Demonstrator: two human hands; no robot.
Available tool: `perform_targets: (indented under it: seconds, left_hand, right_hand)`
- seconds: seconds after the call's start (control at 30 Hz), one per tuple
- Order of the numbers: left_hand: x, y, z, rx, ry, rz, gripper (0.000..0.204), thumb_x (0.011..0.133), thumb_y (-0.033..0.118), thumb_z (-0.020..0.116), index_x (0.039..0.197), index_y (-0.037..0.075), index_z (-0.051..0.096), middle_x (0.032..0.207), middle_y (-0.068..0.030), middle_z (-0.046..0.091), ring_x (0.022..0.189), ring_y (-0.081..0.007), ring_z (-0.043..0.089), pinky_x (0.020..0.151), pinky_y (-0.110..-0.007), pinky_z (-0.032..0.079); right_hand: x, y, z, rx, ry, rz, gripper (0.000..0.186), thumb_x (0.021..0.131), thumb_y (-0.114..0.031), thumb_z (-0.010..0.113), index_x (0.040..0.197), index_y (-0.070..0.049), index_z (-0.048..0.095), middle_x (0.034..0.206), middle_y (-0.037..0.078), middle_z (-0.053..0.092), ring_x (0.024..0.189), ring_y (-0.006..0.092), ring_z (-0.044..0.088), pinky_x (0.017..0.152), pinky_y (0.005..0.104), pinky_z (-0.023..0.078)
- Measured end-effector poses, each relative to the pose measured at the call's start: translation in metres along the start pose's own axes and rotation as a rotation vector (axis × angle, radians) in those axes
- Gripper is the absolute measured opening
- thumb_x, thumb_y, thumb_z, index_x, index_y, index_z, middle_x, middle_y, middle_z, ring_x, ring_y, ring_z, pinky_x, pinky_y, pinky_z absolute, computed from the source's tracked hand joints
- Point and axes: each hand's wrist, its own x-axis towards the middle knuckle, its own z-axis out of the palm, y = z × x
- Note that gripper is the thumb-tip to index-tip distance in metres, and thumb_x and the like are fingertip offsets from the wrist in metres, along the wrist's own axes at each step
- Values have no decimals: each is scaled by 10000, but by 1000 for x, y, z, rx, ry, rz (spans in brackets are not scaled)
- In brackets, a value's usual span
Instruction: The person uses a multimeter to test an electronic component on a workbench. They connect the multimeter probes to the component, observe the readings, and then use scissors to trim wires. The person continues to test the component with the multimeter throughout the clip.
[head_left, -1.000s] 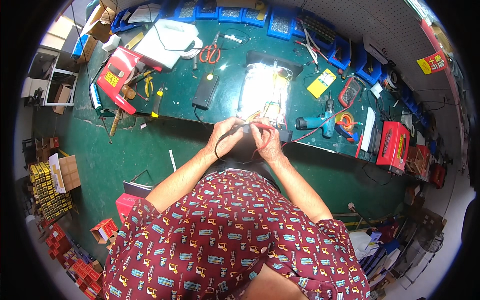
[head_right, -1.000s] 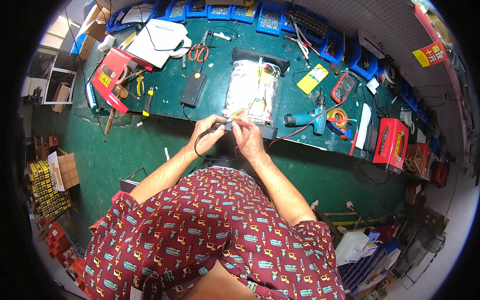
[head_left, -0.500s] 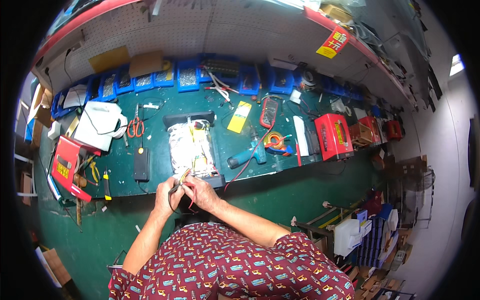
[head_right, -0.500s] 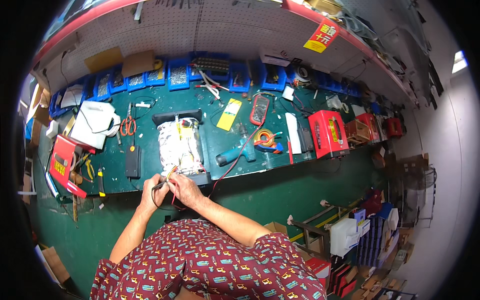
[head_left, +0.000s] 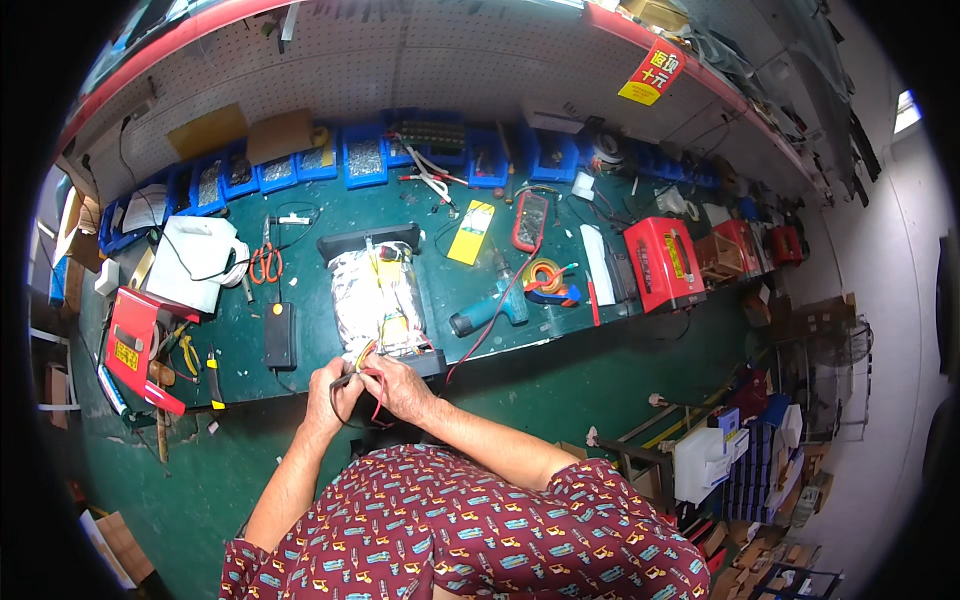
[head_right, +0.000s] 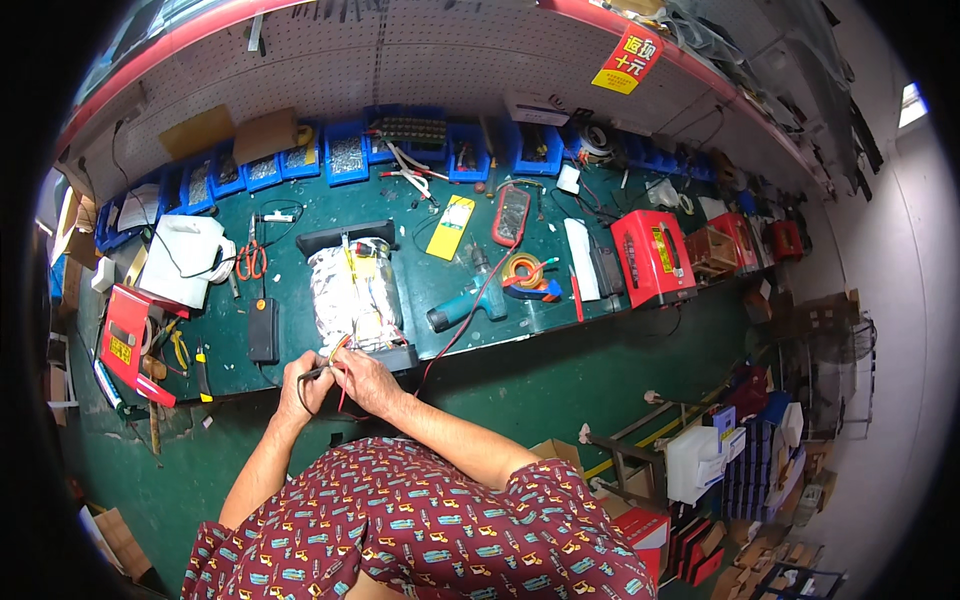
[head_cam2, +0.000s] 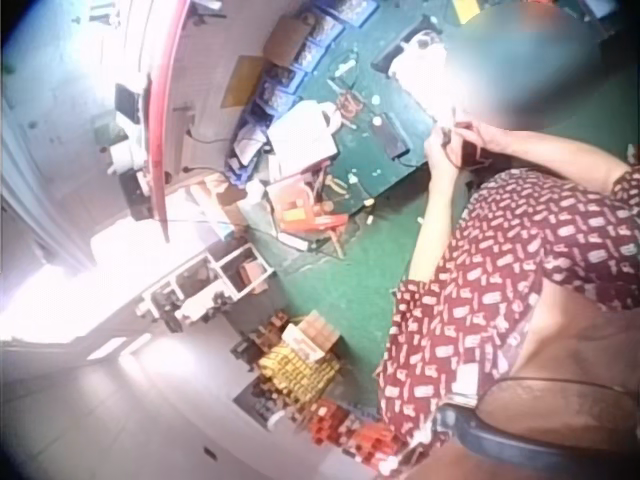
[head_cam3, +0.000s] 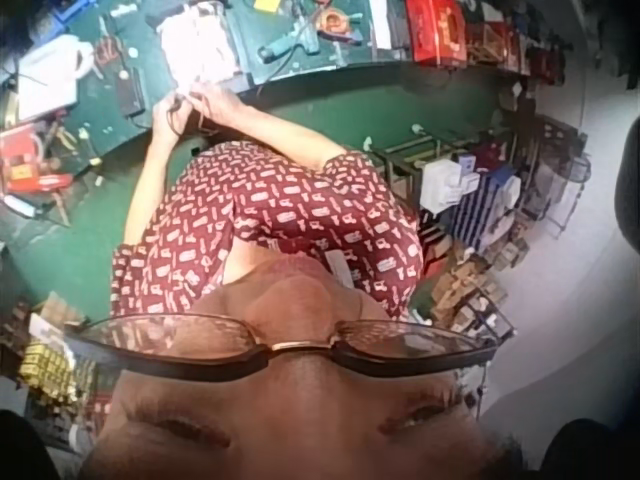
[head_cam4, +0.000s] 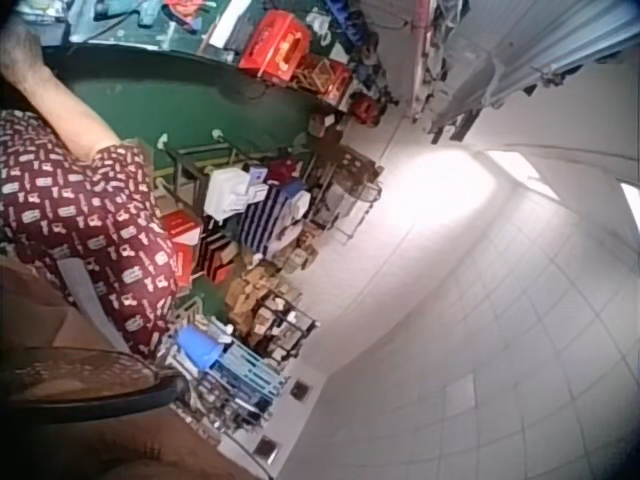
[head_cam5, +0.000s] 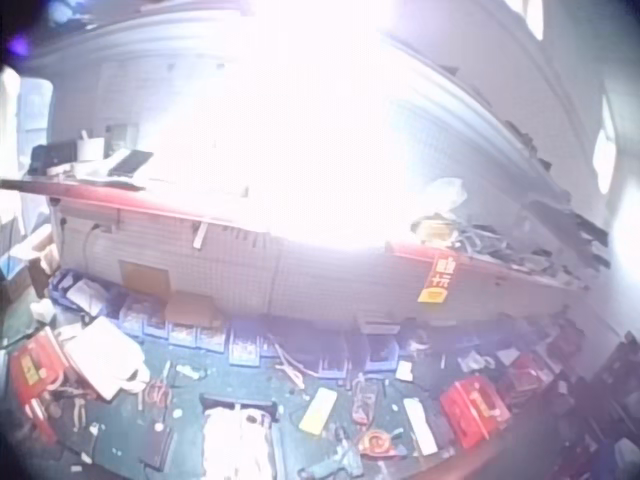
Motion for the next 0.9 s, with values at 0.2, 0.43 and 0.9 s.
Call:
perform_targets:
  seconds: [0.2, 0.43, 0.9]
  left_hand:
    - [-6, -5, 1, -30, -31, -45, 241, 883, 176, 689, 865, -51, 610, 650, -191, 587, 601, -186, 592, 575, -392, 479]
    - [-18, -2, 1, -235, 55, -57, 195, 892, 175, 662, 914, -18, 641, 657, -158, 628, 629, -177, 653, 595, -375, 502]
    - [7, 97, 21, 128, -537, -67, 346, 834, 344, 800, 914, 23, 699, 841, -172, 723, 803, -353, 715, 756, -458, 559]
  right_hand:
    - [3, 0, 1, 92, -2, 4, 146, 960, -121, 685, 1044, -28, 611, 878, 200, 668, 847, 425, 672, 728, 461, 547]
    - [9, 18, -3, 10, -74, -78, 181, 991, -127, 649, 1056, 35, 693, 1022, 149, 726, 961, 231, 699, 857, 371, 546]
    - [-16, 1, -80, 326, 196, 55, 273, 1089, -254, 544, 1042, 11, 594, 881, 112, 701, 804, 193, 693, 768, 325, 549]
